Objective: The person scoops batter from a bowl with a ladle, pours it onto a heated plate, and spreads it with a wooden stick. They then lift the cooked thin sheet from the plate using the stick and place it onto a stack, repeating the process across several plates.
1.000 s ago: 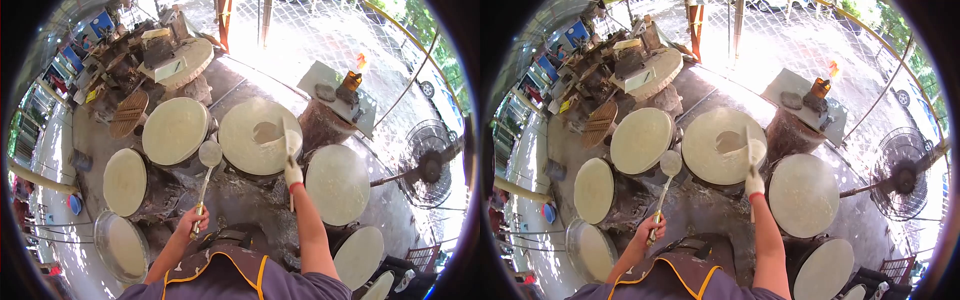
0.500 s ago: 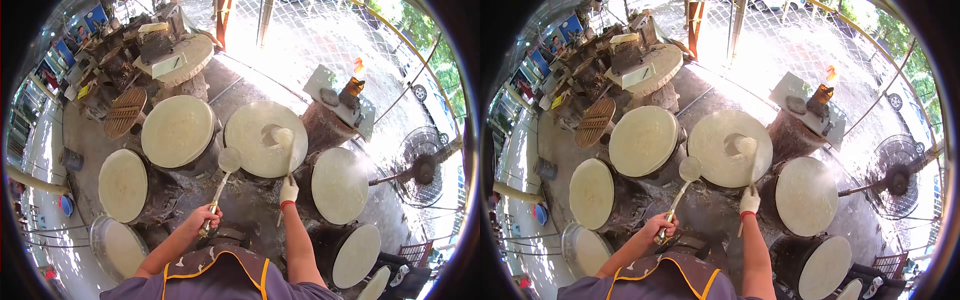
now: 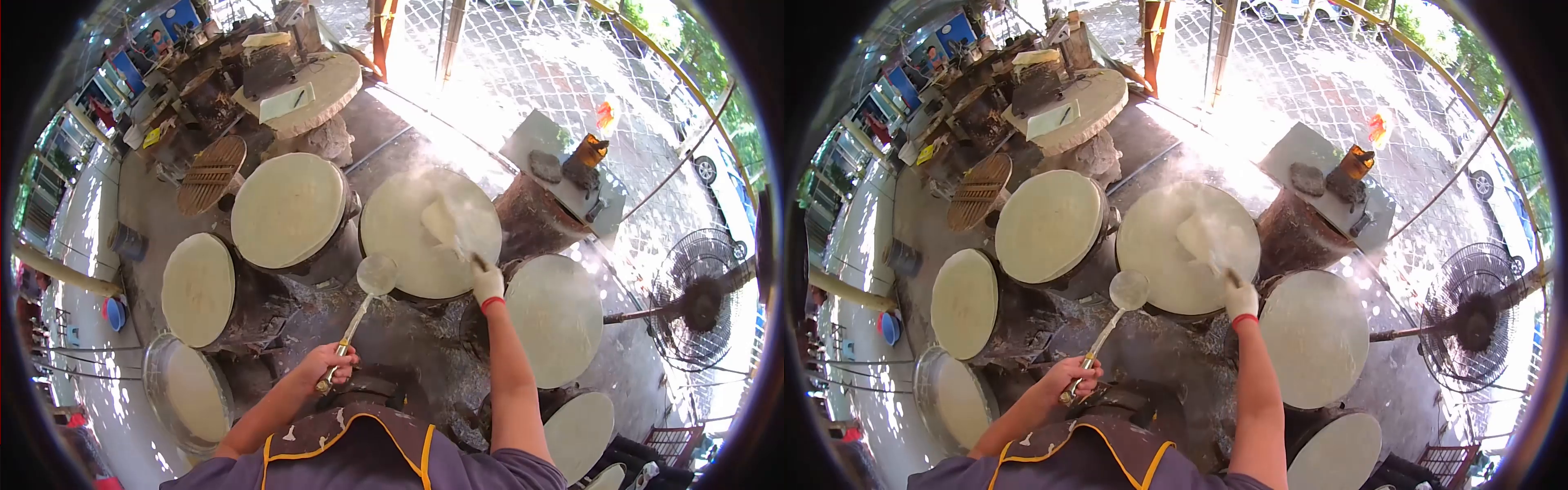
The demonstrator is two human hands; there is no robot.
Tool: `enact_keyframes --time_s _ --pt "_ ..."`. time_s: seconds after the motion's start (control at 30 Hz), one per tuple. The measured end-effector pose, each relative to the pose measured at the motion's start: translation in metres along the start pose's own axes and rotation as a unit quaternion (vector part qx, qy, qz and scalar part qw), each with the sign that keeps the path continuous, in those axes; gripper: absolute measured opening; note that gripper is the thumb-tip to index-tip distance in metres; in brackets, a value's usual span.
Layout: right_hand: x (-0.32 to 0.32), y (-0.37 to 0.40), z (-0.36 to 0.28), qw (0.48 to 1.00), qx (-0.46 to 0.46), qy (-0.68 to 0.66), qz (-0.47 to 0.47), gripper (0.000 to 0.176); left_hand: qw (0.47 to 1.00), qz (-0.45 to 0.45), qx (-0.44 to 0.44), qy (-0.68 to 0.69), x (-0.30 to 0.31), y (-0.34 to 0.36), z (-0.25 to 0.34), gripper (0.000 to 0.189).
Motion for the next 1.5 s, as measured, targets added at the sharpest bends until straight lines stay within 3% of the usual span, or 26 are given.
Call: enact_keyframes --time_s 0.07,0.13,0.23,0.3,0.37,0.47,0.5,0.57,0.67,0.77,0.8,0.87,0.93,0.97,1.07,1.1,1.17,1.23,1.27,1.3,1.33,1.37,1.4,1.43,1.5 --pt "0.014 -0.02 0.02 0.982 0.047 -0.12 0.139 0.034 1.0 0.01 -0.001 0.006 -0.003 0.0 -0.006 0.017" --pt "-0.015 -0.004 0.045 1.0 0.007 -0.007 -0.015 0.032 1.0 0.019 0.002 0.014 -0.003 0.002 -0.011 0.013" --pt "-0.028 0.037 0.032 0.982 -0.02 -0.139 -0.13 0.029 0.999 0.03 0.001 0.028 0.002 -0.005 -0.014 0.008" --pt "-0.022 0.02 0.027 0.985 0.011 -0.125 -0.117 0.03 0.999 0.038 -0.003 0.029 0.005 -0.016 -0.009 0.009" --pt "-0.006 0.007 0.01 0.981 -0.076 -0.17 -0.056 0.034 0.997 0.052 -0.035 -0.041 0.001 -0.029 0.005 0.012" --pt "-0.033 0.016 0.03 0.984 0.005 -0.135 -0.117 0.034 0.986 0.074 -0.075 -0.132 -0.014 -0.05 0.027 0.013" --pt "-0.023 0.045 0.02 0.981 -0.009 -0.117 -0.154 0.033 0.98 0.078 -0.087 -0.158 -0.021 -0.059 0.032 0.013" --pt "-0.01 0.098 0.037 0.948 -0.142 -0.195 -0.205 0.034 0.966 0.098 -0.109 -0.214 -0.028 -0.078 0.039 0.013" --pt "-0.013 0.156 0.049 0.89 -0.24 -0.387 -0.041 0.029 0.933 0.135 -0.156 -0.297 -0.03 -0.107 0.04 0.014" --pt "-0.091 0.185 0.048 0.89 -0.322 -0.317 -0.059 0.029 0.915 0.151 -0.176 -0.33 -0.038 -0.13 0.024 0.015" --pt "-0.104 0.185 0.016 0.882 -0.276 -0.367 -0.109 0.03 0.913 0.155 -0.178 -0.333 -0.042 -0.134 0.017 0.015" --pt "-0.116 0.176 0.015 0.851 -0.276 -0.42 -0.155 0.031 0.968 0.086 -0.134 -0.193 -0.054 -0.132 0.018 0.014" --pt "-0.085 0.164 0.011 0.882 -0.236 -0.388 -0.123 0.032 0.998 -0.03 -0.06 0.002 -0.07 -0.1 0.036 0.014" --pt "-0.057 0.165 -0.006 0.896 -0.226 -0.37 -0.099 0.032 0.995 -0.077 -0.066 -0.006 -0.072 -0.076 0.042 0.012" --pt "-0.04 0.141 0.031 0.893 -0.209 -0.399 0.005 0.041 0.99 -0.089 -0.099 -0.048 -0.072 -0.023 0.037 0.013" --pt "-0.039 0.142 0.021 0.912 -0.232 -0.338 -0.004 0.04 0.991 -0.084 -0.099 -0.04 -0.073 -0.021 0.033 0.014" --pt "-0.068 0.121 0.05 0.972 -0.064 -0.221 -0.046 0.036 0.992 -0.086 -0.087 -0.005 -0.071 -0.028 0.027 0.014" --pt "-0.08 0.136 0.018 0.957 -0.085 -0.19 -0.201 0.033 0.994 -0.06 -0.074 0.046 -0.065 -0.027 0.025 0.007" --pt "-0.074 0.145 0.014 0.937 -0.157 -0.191 -0.245 0.033 0.994 -0.048 -0.073 0.059 -0.057 -0.021 0.021 0.007" --pt "-0.078 0.14 0.026 0.934 -0.157 -0.221 -0.233 0.032 0.994 -0.035 -0.075 0.073 -0.045 -0.013 0.019 0.007" --pt "-0.067 0.145 0.024 0.937 -0.213 -0.19 -0.2 0.032 0.993 -0.021 -0.079 0.089 -0.031 -0.002 0.018 0.008" --pt "-0.072 0.143 0.037 0.919 -0.225 -0.278 -0.165 0.033 0.99 -0.011 -0.083 0.111 -0.017 0.011 0.019 0.006" --pt "-0.067 0.14 0.035 0.925 -0.235 -0.283 -0.101 0.028 0.987 0.003 -0.099 0.129 0.0 0.028 0.022 0.005" --pt "-0.073 0.138 0.038 0.897 -0.252 -0.352 -0.087 0.023 0.983 0.014 -0.113 0.146 0.017 0.043 0.025 0.004" --pt "-0.08 0.144 0.009 0.905 -0.229 -0.35 -0.076 0.021 0.971 0.039 -0.153 0.177 0.051 0.076 0.033 0.005"
Point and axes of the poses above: each hand's wrist, its own y-axis away from the middle knuckle, its own x-axis out of the back of the hand, z = x × y, the point moved 8 cm from there along -y, towards the middle knuckle, and after that the axes turned 9 degrees about y, right-handed, at the moved point
